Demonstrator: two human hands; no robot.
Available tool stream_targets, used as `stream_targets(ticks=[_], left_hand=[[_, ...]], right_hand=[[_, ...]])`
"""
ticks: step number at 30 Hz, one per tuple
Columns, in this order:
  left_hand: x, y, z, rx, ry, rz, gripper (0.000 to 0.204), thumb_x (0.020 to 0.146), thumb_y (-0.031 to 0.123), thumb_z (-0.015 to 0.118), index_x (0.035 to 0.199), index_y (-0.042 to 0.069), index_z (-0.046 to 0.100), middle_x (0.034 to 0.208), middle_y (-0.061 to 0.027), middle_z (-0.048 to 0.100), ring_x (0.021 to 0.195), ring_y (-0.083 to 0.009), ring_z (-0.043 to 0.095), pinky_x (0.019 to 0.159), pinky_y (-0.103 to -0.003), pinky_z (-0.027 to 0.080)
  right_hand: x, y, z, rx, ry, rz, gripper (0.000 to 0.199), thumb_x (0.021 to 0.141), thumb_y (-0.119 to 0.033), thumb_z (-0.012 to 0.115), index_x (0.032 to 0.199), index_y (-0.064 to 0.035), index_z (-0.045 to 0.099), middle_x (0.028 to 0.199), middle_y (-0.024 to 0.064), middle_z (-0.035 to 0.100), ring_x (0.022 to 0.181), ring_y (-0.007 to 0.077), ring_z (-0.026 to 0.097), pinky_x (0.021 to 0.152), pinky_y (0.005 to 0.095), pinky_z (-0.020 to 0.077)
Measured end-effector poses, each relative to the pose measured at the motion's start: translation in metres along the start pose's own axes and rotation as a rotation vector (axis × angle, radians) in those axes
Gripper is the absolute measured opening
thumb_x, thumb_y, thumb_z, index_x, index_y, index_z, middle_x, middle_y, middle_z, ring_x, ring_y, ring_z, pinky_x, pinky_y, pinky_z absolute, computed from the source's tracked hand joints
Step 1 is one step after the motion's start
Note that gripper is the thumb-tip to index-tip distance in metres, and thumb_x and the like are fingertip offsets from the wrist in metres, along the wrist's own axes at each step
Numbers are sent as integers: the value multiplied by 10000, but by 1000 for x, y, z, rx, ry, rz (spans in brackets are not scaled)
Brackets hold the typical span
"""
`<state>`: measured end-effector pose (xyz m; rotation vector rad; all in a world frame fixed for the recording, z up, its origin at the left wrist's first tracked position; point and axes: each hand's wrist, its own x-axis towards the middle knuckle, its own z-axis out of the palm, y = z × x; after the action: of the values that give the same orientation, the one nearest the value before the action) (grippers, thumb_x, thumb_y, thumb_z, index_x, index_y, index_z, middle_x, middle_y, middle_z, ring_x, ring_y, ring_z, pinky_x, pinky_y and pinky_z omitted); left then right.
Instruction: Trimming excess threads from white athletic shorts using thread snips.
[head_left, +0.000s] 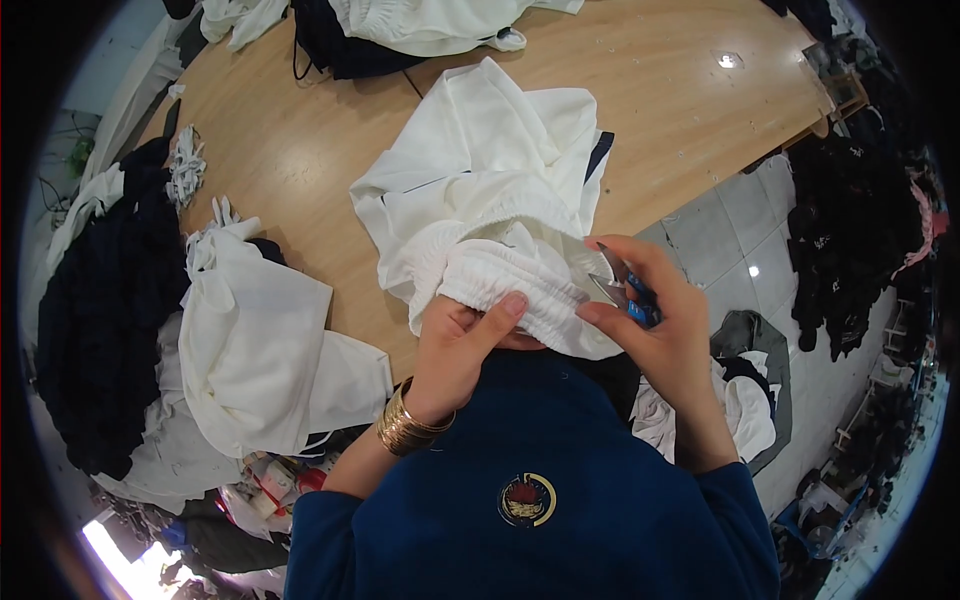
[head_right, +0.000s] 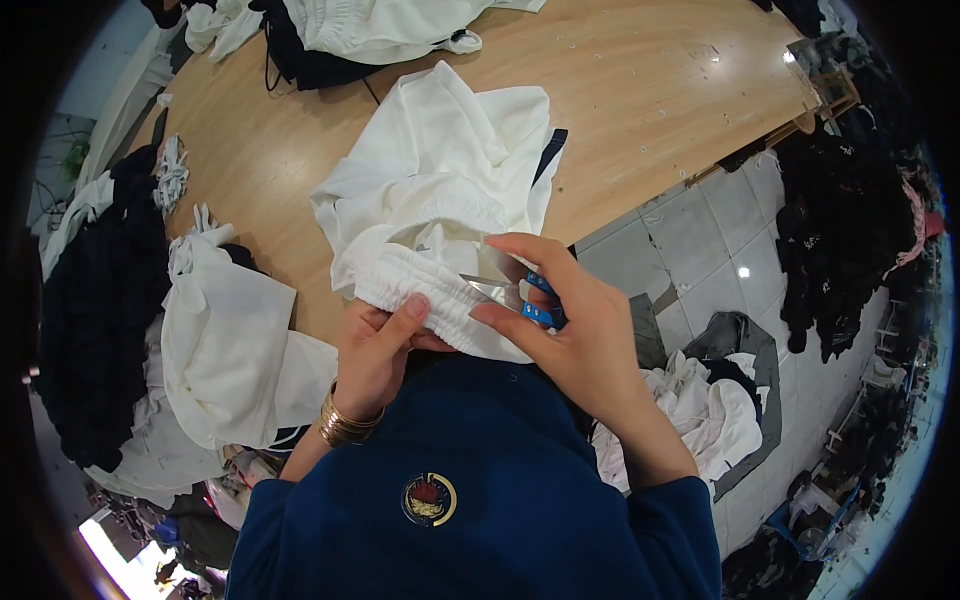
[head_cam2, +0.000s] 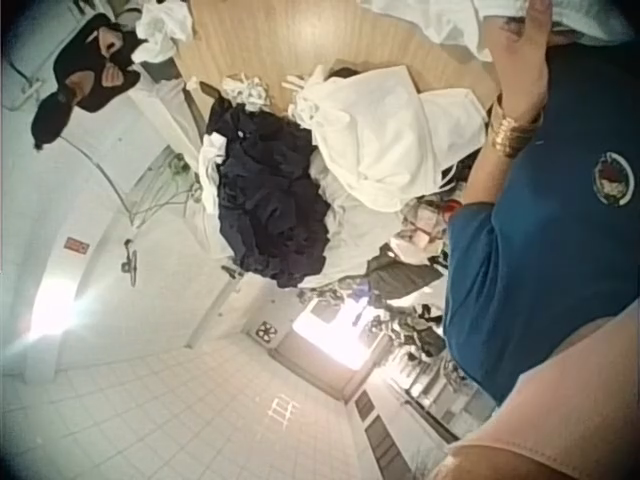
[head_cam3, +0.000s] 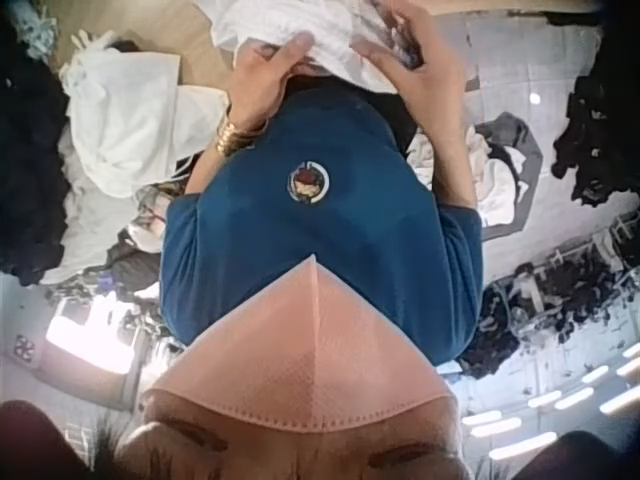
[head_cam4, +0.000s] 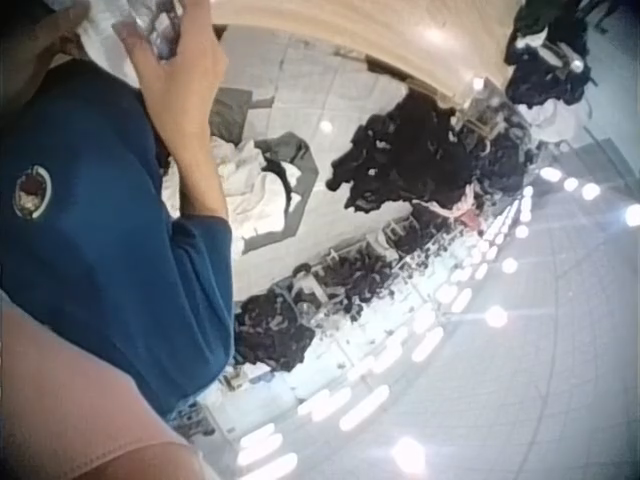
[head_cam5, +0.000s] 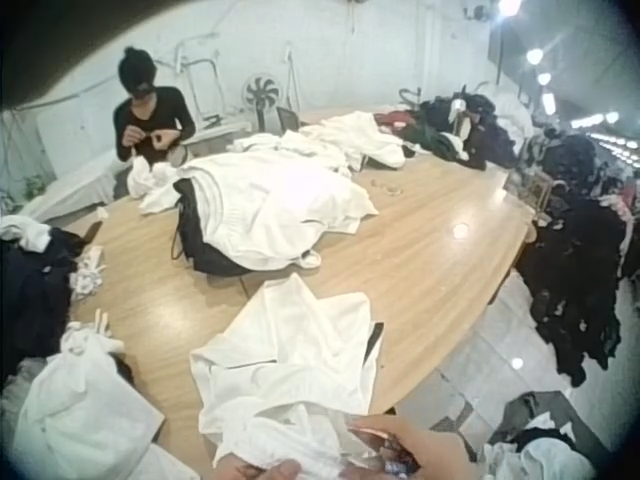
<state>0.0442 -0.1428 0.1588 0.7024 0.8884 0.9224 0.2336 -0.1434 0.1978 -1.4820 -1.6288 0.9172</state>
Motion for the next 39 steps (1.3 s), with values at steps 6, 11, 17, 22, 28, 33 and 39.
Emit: stream_targets(ticks=[6,11,17,22,28,33,39], left_hand=[[1,4,3,-34,-27,-53,288,900,143,526,1121,-39,495,1027,-148,608,869,-216,632,733,-346,552],[3,2,2,-187,-116,-117,318,938,185,469,1148,-52,499,1129,-150,571,1032,-220,569,906,-406,474],[2,6,0,-399,-205,-176,423,981,262,321,1162,-95,455,1201,-196,517,1126,-274,514,982,-462,396],[-1,-2,-8,-155,-183,-169,407,968,231,345,1233,-75,385,1208,-201,515,1090,-326,539,945,-472,423],[3,-1,-1,-274,-112,-121,306,945,170,454,1126,-75,475,1116,-157,573,1002,-235,590,930,-370,448],[1,-2,3,-134,-67,-44,318,913,128,499,1163,-66,469,1143,-166,558,1012,-248,581,914,-404,465],[-2,-4,2,-5,-61,98,264,898,105,539,1100,-65,532,1045,-120,606,949,-175,586,852,-311,475]], right_hand=[[-1,-3,6,80,67,-14,386,720,-170,743,1055,-84,570,780,28,581,580,103,453,566,216,434],[1,11,12,65,43,67,275,740,-163,727,946,-48,585,682,11,528,586,70,426,542,203,390],[3,16,10,293,-14,223,219,757,-144,717,861,-10,578,640,-32,471,603,34,387,537,183,330],[5,12,10,320,-20,232,197,762,-127,709,851,-7,580,647,-50,466,604,26,379,541,176,320],[8,8,8,461,-58,324,179,772,-118,694,839,1,579,663,-70,468,618,15,385,540,174,316],[8,16,13,235,41,192,182,755,-124,707,859,-29,592,645,-36,491,572,26,400,525,179,327],[-5,-6,4,-13,33,-131,269,652,17,666,904,-69,630,708,18,609,547,118,517,509,247,412]])
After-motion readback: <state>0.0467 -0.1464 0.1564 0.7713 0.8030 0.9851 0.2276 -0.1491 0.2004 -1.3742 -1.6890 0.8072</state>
